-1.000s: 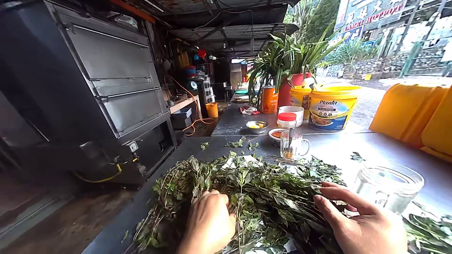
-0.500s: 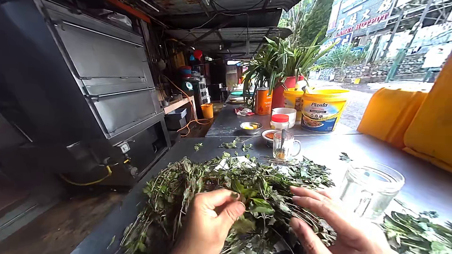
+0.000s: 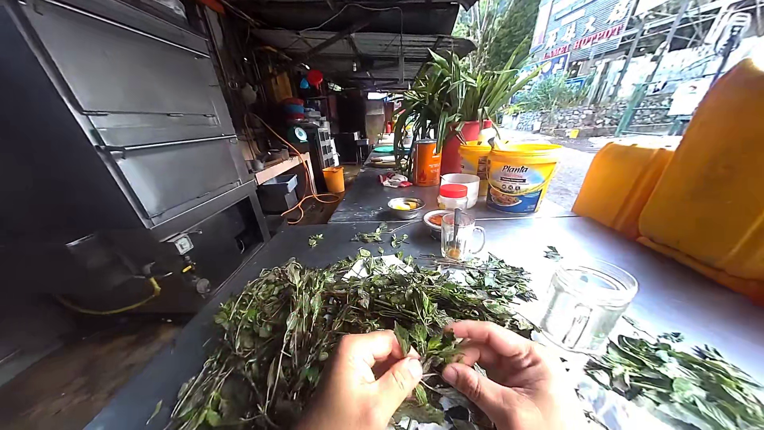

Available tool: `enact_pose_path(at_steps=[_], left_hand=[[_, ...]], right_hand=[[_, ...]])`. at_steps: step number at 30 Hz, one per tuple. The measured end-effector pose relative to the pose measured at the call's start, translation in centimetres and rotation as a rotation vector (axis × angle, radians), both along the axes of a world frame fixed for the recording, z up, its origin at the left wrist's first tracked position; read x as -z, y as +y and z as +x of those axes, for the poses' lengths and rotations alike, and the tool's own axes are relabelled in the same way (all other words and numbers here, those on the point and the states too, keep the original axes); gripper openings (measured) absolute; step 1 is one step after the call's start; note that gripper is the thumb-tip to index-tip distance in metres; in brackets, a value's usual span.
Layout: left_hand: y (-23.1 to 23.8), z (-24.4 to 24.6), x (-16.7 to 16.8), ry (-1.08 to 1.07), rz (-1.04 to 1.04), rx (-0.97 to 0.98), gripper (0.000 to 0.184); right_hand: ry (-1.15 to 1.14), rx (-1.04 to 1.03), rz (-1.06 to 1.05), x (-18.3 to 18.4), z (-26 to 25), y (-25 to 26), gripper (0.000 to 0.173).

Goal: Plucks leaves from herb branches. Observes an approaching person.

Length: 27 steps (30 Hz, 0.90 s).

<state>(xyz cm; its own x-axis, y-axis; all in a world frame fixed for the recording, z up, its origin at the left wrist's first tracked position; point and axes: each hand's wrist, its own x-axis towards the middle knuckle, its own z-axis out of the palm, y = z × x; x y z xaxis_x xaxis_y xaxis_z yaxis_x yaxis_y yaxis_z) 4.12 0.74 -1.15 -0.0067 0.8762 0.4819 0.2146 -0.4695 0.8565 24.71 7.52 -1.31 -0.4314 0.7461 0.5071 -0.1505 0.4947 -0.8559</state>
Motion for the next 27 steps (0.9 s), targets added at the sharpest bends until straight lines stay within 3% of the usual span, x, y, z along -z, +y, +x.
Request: enact_pose_path(at_steps=[3, 8, 11, 16, 20, 23, 27], left_hand=[[0.0, 0.4, 0.0, -0.059, 0.006, -0.04, 0.01], [0.2, 0.5, 0.1, -0.076, 0.074, -0.097, 0.007], [0.0, 0.4, 0.1, 0.059, 0.106, -0.153, 0.008], [-0.1, 0.6, 0.4, 0.357, 0.151, -0.266, 0.014], [-0.2, 1.0, 0.5, 0.395, 0.112, -0.241, 0.015], [-0.2, 1.1, 0.5, 0.381, 0.108, -0.2, 0.016], [-0.3, 0.8, 0.3, 0.363, 0.098, -0.117, 0.016]], right_hand=[[0.037, -0.026, -0.069, -0.2, 0.0, 0.1, 0.058], [-0.023, -0.083, -0.074, -0.3, -0.1, -0.1, 0.063], [-0.103, -0.068, -0.011, -0.3, -0.1, -0.1, 0.058], [-0.166, 0.17, 0.352, 0.9, 0.2, 1.1, 0.045], [-0.161, 0.165, 0.557, 0.6, 0.0, 0.8, 0.028], [-0.229, 0.143, 0.606, 0.6, -0.4, 0.5, 0.015], [-0.3, 0.168, 0.609, 0.9, -0.4, 0.6, 0.012]])
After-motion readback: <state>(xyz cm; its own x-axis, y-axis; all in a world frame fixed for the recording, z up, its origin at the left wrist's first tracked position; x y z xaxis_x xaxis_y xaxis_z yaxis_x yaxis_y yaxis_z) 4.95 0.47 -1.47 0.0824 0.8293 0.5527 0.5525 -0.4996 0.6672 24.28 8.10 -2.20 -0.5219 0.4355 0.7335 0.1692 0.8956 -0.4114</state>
